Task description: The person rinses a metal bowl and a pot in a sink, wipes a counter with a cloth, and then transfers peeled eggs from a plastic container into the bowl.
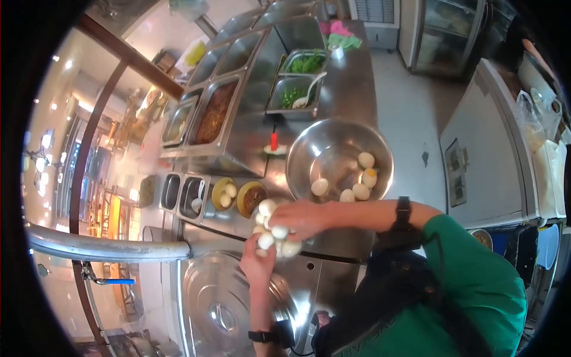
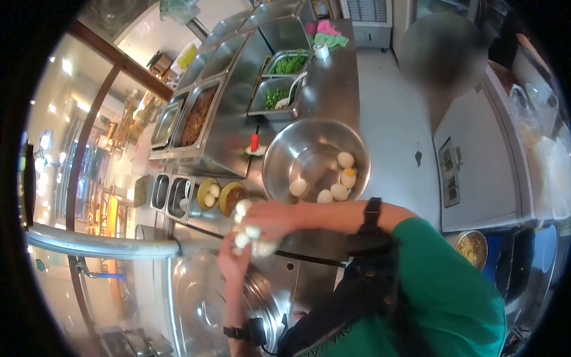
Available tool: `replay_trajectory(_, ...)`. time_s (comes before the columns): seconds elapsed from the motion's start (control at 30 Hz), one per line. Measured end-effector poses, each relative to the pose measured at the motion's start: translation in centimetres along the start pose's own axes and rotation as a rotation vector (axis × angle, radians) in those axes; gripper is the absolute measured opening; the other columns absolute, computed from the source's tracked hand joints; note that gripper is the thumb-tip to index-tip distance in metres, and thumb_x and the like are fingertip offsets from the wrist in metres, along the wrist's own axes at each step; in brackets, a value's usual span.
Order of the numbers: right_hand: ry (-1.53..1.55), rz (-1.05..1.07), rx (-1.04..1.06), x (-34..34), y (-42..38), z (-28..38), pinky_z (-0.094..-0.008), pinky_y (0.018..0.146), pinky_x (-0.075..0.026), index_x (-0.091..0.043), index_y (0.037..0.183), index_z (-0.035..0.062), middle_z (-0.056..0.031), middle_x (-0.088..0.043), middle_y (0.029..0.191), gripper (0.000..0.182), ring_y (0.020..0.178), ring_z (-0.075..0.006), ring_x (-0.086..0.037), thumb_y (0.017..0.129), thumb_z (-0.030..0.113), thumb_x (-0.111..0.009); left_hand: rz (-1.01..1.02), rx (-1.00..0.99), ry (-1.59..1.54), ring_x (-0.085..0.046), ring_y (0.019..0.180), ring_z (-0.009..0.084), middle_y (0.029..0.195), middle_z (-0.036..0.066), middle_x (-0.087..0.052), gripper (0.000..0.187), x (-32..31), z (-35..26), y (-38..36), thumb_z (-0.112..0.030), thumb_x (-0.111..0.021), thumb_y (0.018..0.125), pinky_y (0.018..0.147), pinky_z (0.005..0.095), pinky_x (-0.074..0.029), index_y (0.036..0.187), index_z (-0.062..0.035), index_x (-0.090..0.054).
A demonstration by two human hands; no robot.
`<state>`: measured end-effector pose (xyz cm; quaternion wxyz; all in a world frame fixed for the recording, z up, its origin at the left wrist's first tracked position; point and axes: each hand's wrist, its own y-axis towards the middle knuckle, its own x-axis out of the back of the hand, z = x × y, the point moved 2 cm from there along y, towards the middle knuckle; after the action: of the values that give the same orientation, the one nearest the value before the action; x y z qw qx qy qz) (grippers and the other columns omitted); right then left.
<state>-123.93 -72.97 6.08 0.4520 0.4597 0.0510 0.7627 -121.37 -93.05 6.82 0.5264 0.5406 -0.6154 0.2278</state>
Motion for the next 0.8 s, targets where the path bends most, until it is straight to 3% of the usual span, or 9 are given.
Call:
replay_trajectory(0.07, 0.041, -0.062, -0.14, 0.9, -1.1, -0.1, -0.0365, 0.07, -0.045, -0.049, 0.102, 0.01, -0.0091, -0.053, 0.093, 0.039, 0.09, -0.0256, -0.052, 0.065, 0.017, -0.062, 0.008, 0.19, -0.52, -0.059, 0.076, 0.0177, 0.086, 0.007, -0.06, 0.035, -1.5, 1.9, 0.0, -0.018, -0.066, 0.07, 0.066, 0.0296, -0.047, 0.1, -0.0047, -0.053)
replay_trajectory(0.13, 0.087, -0.2, -0.434, 3.4, -3.6, -1.5, -0.0371, 0.074, -0.045, -0.05, 0.105, 0.0111, -0.0103, -0.054, 0.099, 0.043, 0.091, -0.0275, -0.054, 0.066, 0.02, -0.064, 0.029, 0.155, -0.491, -0.055, 0.075, 0.0115, 0.084, 0.004, -0.059, 0.032, -1.1, 0.9, 0.2, -0.012, -0.063, 0.074, 0.065, 0.0247, -0.046, 0.103, -0.0026, -0.053)
replay_trajectory(0.2, 0.042, -0.252, -0.669, 7.5, -6.3, -3.2, -0.0376, 0.079, -0.044, -0.051, 0.107, 0.0102, -0.0124, -0.055, 0.102, 0.044, 0.093, -0.0298, -0.054, 0.066, 0.021, -0.062, 0.079, 0.648, -1.12, -0.056, 0.075, 0.0118, 0.087, 0.005, -0.059, 0.032, 0.2, -0.3, 1.6, -0.004, -0.06, 0.075, 0.066, 0.0222, -0.045, 0.106, -0.0026, -0.052)
replay_trajectory(0.27, -0.015, -0.227, -0.761, 9.6, -8.1, -4.6, -0.038, 0.081, -0.043, -0.051, 0.108, 0.0094, -0.0137, -0.056, 0.102, 0.044, 0.094, -0.0308, -0.053, 0.067, 0.021, -0.061, 0.081, 0.721, -1.128, -0.055, 0.076, 0.0112, 0.088, 0.005, -0.059, 0.032, -0.2, -2.9, 3.7, -0.003, -0.058, 0.076, 0.067, 0.0207, -0.045, 0.108, -0.0028, -0.052)
replay_trajectory(0.33, -0.306, 0.027, -0.872, 9.9, -9.4, -6.5, -0.0373, 0.083, -0.043, -0.051, 0.111, 0.0104, -0.0144, -0.056, 0.105, 0.045, 0.095, -0.0297, -0.054, 0.068, 0.02, -0.061, 0.248, 0.428, -0.969, -0.055, 0.08, 0.0127, 0.09, 0.005, -0.059, 0.033, -1.9, -4.5, 6.8, -0.008, -0.058, 0.078, 0.069, 0.0228, -0.046, 0.109, -0.0017, -0.051)
replay_trajectory(0.4, -0.345, -0.03, -0.797, 9.2, -10.9, -7.8, -0.037, 0.083, -0.044, -0.051, 0.112, 0.0108, -0.0143, -0.056, 0.106, 0.045, 0.096, -0.0292, -0.055, 0.07, 0.02, -0.061, 0.253, -0.016, -0.715, -0.058, 0.082, 0.0159, 0.092, 0.005, -0.06, 0.039, -4.0, -7.6, 9.8, -0.014, -0.059, 0.073, 0.072, 0.0276, -0.047, 0.111, -0.0064, -0.053)
replay_trajectory(0.47, -0.374, -0.065, -0.705, 9.5, -11.7, -7.5, -0.0367, 0.083, -0.044, -0.051, 0.113, 0.0112, -0.0142, -0.056, 0.107, 0.044, 0.096, -0.0286, -0.055, 0.071, 0.019, -0.061, 0.317, -0.225, -0.351, -0.06, 0.082, 0.0214, 0.095, 0.008, -0.06, 0.041, -7.1, -9.9, 12.1, -0.017, -0.062, 0.068, 0.074, 0.0307, -0.047, 0.108, -0.0116, -0.055)
replay_trajectory(0.7, -0.279, -0.323, -0.54, 10.0, -12.7, -4.1, -0.0338, 0.072, -0.049, -0.058, 0.106, 0.01, -0.011, -0.06, 0.101, 0.033, 0.084, -0.0274, -0.06, 0.074, 0.016, -0.063, 0.437, -0.223, -0.022, -0.058, 0.089, 0.0279, 0.105, 0.008, -0.057, 0.04, -12.1, -12.9, 12.1, -0.022, -0.063, 0.069, 0.075, 0.0377, -0.047, 0.108, -0.0164, -0.055)
replay_trajectory(0.8, -0.127, -0.37, -0.62, 10.0, -12.0, -2.4, -0.0317, 0.067, -0.049, -0.059, 0.104, 0.0094, -0.0111, -0.061, 0.098, 0.029, 0.075, -0.0262, -0.06, 0.075, 0.014, -0.062, 0.048, -0.246, -0.361, -0.059, 0.084, 0.0243, 0.101, 0.009, -0.057, 0.032, -8.0, -12.4, 10.9, -0.014, -0.061, 0.072, 0.07, 0.0337, -0.049, 0.104, -0.0136, -0.058)
